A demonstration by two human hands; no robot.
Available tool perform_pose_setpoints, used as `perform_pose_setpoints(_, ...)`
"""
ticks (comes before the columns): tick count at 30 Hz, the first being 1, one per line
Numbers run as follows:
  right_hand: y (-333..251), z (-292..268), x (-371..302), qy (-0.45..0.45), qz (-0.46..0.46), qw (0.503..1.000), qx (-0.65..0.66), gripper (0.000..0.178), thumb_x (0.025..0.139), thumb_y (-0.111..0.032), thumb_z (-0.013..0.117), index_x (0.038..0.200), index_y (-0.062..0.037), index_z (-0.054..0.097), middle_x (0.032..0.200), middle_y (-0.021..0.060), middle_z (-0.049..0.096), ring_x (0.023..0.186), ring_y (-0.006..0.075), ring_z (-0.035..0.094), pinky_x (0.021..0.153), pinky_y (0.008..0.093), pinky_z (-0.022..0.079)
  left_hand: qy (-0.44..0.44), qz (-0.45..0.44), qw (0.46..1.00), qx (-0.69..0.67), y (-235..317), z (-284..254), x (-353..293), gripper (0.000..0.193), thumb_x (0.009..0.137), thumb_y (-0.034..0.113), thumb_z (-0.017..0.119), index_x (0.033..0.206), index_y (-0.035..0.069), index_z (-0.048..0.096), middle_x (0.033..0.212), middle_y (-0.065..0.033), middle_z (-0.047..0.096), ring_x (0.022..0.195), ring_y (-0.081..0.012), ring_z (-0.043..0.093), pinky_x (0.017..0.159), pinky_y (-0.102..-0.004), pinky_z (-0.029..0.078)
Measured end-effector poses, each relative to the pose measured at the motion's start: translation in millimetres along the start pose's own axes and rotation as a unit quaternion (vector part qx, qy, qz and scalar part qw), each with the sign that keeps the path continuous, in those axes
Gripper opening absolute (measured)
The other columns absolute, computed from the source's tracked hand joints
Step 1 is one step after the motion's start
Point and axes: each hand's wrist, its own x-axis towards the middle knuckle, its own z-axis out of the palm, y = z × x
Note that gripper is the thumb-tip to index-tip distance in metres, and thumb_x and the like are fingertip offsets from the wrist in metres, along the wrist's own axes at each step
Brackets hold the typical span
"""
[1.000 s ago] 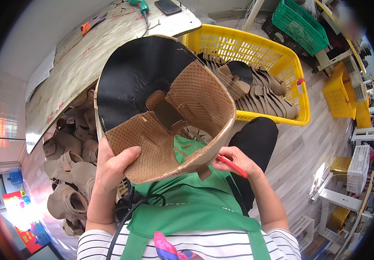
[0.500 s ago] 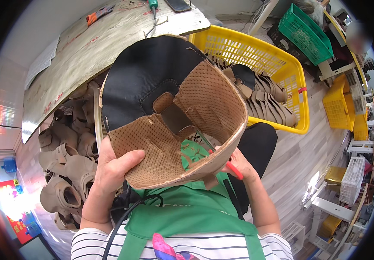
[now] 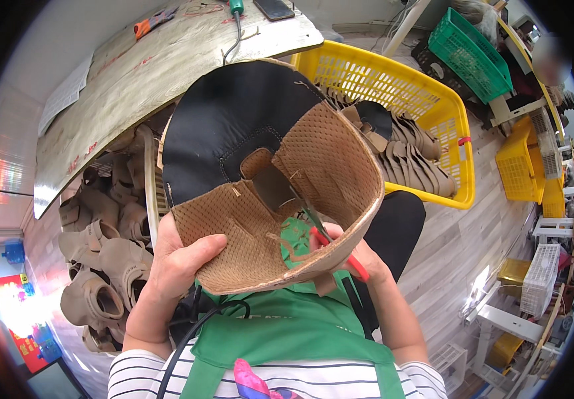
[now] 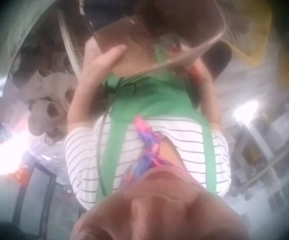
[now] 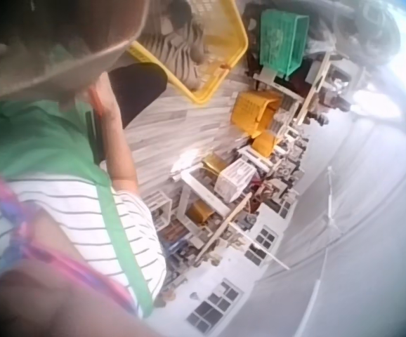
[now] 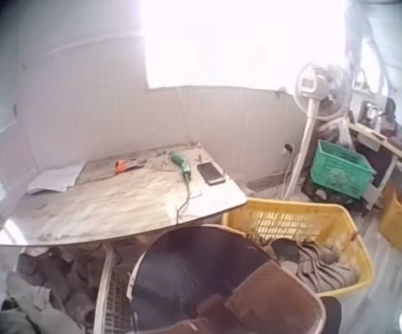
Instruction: The person sits on the floor and uses red-handled scissors to trim the edges of shoe sole components. They repeatedly pick up a sole from a yellow basket, trim the excess material, and place the finished piece back into the basket.
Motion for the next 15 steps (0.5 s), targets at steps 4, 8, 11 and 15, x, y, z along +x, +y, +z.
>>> perform_pose_setpoints(4,38,-12,15,0.026,0.120,0.915,0.383,0.056,0.075,-0.020,0.077,0.120,-0.0003,0.051,0.099,0.0029,0.059,0.086,0.0086,0.055,0.078,0.0216,0.046,-0.013,-0.022,1.000,0.014,1,2,-1,0.031,0.082,0.001,0.052,0.112,-0.008,0.053,0.101,-0.0107,0.063,0.089,-0.0147,0.060,0.079,-0.0298,0.049)
perform_pose_setpoints(8,37,-8,10,-0.038,-0.005,0.986,0.164,0.049,0.076,-0.022,0.075,0.115,0.0000,0.053,0.099,0.0039,0.060,0.083,0.0086,0.055,0.075,0.0222,0.046,-0.002,-0.009,0.999,0.033,-1,3,-2,0.031,0.082,0.002,0.052,0.111,-0.008,0.054,0.101,-0.0098,0.063,0.088,-0.0141,0.059,0.078,-0.0297,0.049)
perform_pose_setpoints(11,25,-9,8,-0.043,-0.067,0.996,0.049,0.035,0.076,-0.020,0.072,0.100,-0.0010,0.056,0.087,0.0027,0.057,0.073,0.0088,0.052,0.066,0.0217,0.042,-0.004,0.000,1.000,0.017,-3,-1,1,0.030,0.082,0.002,0.052,0.110,-0.008,0.055,0.100,-0.0089,0.063,0.087,-0.0132,0.059,0.077,-0.0291,0.048)
perform_pose_setpoints(15,-7,24,7,0.118,-0.125,0.983,-0.069,0.023,0.077,-0.017,0.070,0.086,-0.0039,0.054,0.067,0.0003,0.047,0.057,0.0101,0.045,0.053,0.0211,0.035,-0.006,-0.005,1.000,0.029,-7,-5,6,0.031,0.082,0.002,0.054,0.112,-0.007,0.055,0.101,-0.0090,0.063,0.088,-0.0134,0.059,0.078,-0.0286,0.048)
